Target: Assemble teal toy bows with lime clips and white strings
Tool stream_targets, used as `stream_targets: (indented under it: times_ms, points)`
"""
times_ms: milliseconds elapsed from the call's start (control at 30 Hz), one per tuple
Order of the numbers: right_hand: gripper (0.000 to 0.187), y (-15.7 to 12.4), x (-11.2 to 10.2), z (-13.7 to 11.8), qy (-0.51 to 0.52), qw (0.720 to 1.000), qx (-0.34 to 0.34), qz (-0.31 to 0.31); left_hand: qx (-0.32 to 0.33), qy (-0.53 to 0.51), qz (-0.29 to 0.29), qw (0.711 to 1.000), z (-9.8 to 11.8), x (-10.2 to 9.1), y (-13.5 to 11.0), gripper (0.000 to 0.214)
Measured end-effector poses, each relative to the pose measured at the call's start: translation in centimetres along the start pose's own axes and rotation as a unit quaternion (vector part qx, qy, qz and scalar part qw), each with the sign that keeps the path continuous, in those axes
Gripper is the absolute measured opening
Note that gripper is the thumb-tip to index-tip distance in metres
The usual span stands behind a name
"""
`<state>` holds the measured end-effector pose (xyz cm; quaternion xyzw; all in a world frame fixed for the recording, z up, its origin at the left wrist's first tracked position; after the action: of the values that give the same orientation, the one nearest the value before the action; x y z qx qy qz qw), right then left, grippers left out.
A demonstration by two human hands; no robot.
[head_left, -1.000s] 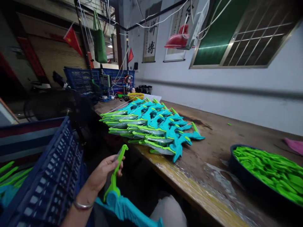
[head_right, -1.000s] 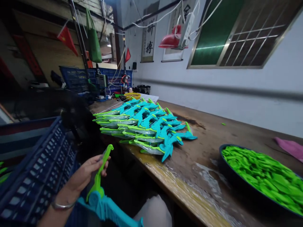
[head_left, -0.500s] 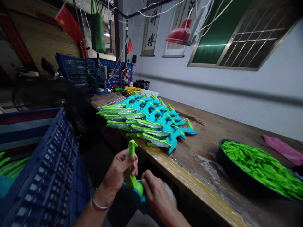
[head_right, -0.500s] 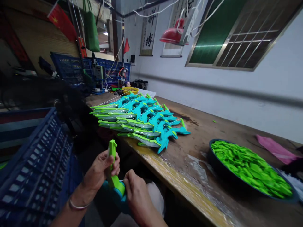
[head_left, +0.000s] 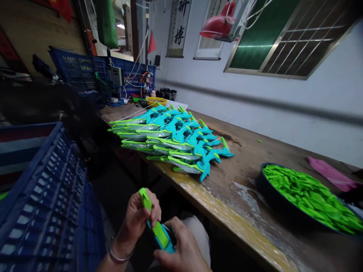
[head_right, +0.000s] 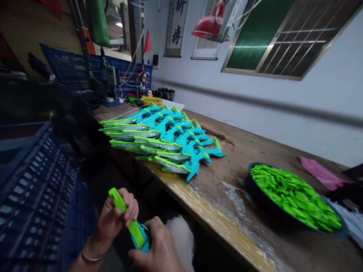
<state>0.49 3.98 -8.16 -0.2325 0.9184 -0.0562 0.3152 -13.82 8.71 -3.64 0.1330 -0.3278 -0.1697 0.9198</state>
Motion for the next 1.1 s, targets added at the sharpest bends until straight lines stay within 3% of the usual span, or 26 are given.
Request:
stream_targets:
  times_ms: [133, 233, 400, 533, 633, 733, 833, 900, 1100]
  points:
    - [0.022, 0.0, 1.5, 1.6, -0.037, 0.998, 0.005, 0.054, -0.010, 0.080, 0.036, 0.996, 0.0, -0.2, -0.7, 0.038]
    - [0.022, 0.3, 2.6, 2.6, -0.096, 0.994, 0.004, 0.054, -0.031, 0.146, 0.110, 0.983, -0.4, -0.7, -1.3, 0.025]
    - [0.020, 0.9, 3.3, 3.1, -0.151, 0.986, 0.041, 0.054, -0.022, 0.115, 0.228, 0.967, -2.6, -3.5, -1.1, 0.037]
    - [0.016, 1.0, 3.8, 3.5, -0.174, 0.982, 0.062, 0.050, -0.053, 0.055, 0.216, 0.973, -4.2, -5.6, -0.6, 0.045]
    - [0.017, 0.6, 3.8, 4.0, -0.167, 0.984, 0.042, 0.041, -0.078, 0.038, 0.177, 0.980, -3.8, -5.6, -0.7, 0.042]
    - [0.025, -0.3, 2.1, 3.6, -0.116, 0.989, -0.019, 0.094, -0.085, 0.037, 0.154, 0.984, -2.9, -4.7, -0.9, 0.038]
    - [0.025, -1.3, -1.1, 1.8, -0.054, 0.982, -0.088, 0.161, -0.087, 0.039, 0.127, 0.987, -2.4, -3.3, -0.9, 0.039]
    - [0.033, -1.6, -3.3, -0.3, -0.024, 0.979, -0.133, 0.151, -0.091, 0.044, 0.101, 0.990, -2.2, -2.2, -1.0, 0.040]
    - [0.028, -2.2, -8.3, -7.8, 0.030, 0.970, -0.218, 0.103, -0.087, 0.032, 0.029, 0.995, -1.3, 1.2, -1.8, 0.038]
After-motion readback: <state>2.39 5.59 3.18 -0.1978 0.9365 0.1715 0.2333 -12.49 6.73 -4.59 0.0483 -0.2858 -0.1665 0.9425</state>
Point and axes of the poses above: each hand's wrist, its own y-axis towards the middle knuckle, its own x-axis out of the palm, z = x × y, the point moved 5 cm from there along y, towards the middle knuckle, and after that the axes turned 9 degrees about -z, right-handed, at the moved point
